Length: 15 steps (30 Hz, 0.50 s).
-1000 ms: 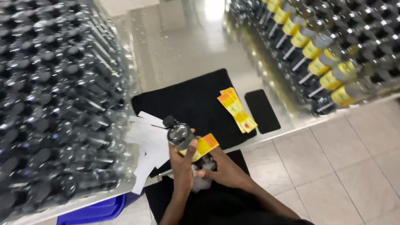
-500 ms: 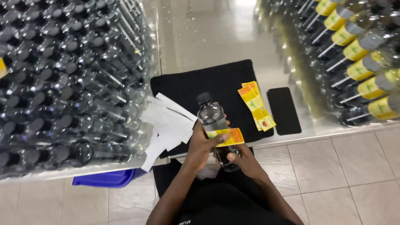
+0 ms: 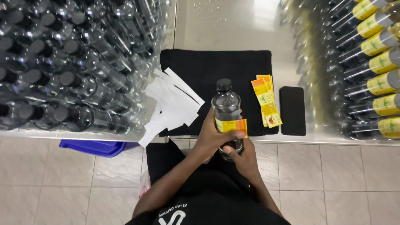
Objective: Manually applying adhesive labels to plastic bottles at a production station.
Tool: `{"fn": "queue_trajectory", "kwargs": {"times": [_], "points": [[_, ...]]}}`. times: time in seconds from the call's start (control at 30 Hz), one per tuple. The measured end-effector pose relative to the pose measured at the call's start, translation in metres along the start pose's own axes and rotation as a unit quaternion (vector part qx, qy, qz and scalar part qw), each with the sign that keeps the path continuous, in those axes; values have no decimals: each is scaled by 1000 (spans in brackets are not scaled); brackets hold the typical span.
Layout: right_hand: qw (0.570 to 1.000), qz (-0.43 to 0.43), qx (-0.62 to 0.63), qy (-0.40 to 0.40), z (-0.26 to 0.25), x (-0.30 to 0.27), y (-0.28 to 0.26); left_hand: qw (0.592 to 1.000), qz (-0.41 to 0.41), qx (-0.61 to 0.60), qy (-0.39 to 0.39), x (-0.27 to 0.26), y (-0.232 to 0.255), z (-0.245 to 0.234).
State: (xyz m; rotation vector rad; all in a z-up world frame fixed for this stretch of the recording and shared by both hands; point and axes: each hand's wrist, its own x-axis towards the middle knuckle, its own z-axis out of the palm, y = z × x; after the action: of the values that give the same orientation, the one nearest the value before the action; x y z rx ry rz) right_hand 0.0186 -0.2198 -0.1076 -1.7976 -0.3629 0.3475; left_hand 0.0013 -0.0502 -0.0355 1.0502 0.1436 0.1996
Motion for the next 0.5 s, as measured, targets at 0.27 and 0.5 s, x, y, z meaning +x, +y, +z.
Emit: {"fn": "queue_trajectory", "kwargs": {"times": [0.27,0.5], "points": [[1000,5,-11,-18,-4,7,-31,997,-26,-71,-32,4,-12,-15],[999,-24,-29,18,-8,22,-36,1000,11,-23,9,2,-25,-2]]}}
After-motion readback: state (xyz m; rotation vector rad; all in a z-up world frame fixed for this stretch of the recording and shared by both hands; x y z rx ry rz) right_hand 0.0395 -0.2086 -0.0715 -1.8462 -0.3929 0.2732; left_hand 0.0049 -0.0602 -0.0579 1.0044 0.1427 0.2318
